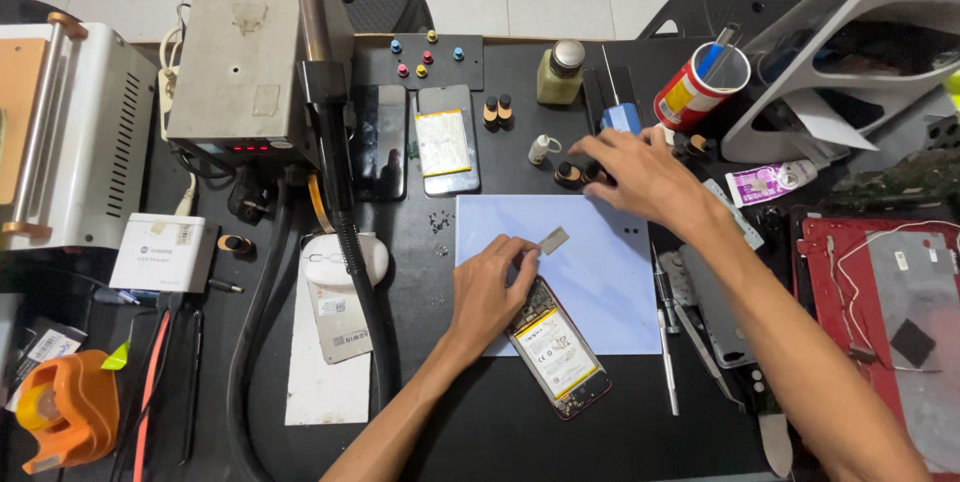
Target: The person uses a screwdriver to remove screws from the back of a pink smartphone. They then use a prying tool to separate the screen from the frame and open the device. The person handles the internal components and places the phone on the workbench.
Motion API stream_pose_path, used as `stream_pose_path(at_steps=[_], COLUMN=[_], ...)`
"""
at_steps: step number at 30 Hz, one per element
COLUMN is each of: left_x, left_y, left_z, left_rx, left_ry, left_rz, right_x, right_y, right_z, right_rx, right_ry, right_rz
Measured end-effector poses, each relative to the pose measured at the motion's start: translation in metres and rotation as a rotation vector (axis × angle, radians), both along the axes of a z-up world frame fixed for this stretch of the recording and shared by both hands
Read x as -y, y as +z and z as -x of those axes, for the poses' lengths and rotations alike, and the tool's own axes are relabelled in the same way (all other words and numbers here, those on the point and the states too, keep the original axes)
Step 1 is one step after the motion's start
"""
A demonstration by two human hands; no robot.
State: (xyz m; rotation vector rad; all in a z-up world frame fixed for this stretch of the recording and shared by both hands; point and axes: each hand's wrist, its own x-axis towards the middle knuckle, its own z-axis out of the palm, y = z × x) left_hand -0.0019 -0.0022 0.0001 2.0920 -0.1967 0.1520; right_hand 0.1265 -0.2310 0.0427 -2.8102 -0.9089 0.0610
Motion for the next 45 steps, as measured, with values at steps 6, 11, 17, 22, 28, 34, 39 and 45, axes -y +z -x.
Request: stream_pose_path(at_steps=[6, 11, 17, 22, 28, 34, 39, 45], left_x=[0.000, 0.001, 0.000, 0.000, 0.000, -0.001, 0.000, -0.002], left_y=[0.000, -0.002, -0.003, -0.004, -0.002, -0.005, -0.006, -0.006], left_z=[0.000, 0.001, 0.000, 0.000, 0.000, 0.001, 0.000, 0.001], left_rx=[-0.010, -0.006, -0.007, -0.016, -0.003, 0.000, 0.015, 0.060], left_ry=[-0.001, 0.005, 0.005, 0.003, 0.006, -0.005, -0.005, -0.015], left_rz=[-0.013, -0.019, -0.013, -0.017, -0.017, -0.012, -0.020, 0.018], right_x=[0.001, -0.010, -0.014, -0.012, -0.026, -0.024, -0.044, -0.089], right_y=[-0.002, 0.002, -0.005, 0.000, -0.005, 0.007, 0.022, -0.001], right_z=[-0.002, -0.012, -0.027, -0.027, -0.013, -0.032, -0.064, -0.080], right_rx=[-0.088, -0.179, -0.257, -0.295, -0.170, -0.187, -0.046, -0.112], right_ry=[-0.026, -0.119, -0.061, -0.024, -0.121, -0.187, -0.351, -0.399], right_rz=[-0.029, -0.079, -0.004, 0.000, -0.069, -0.340, -0.324, -0.240])
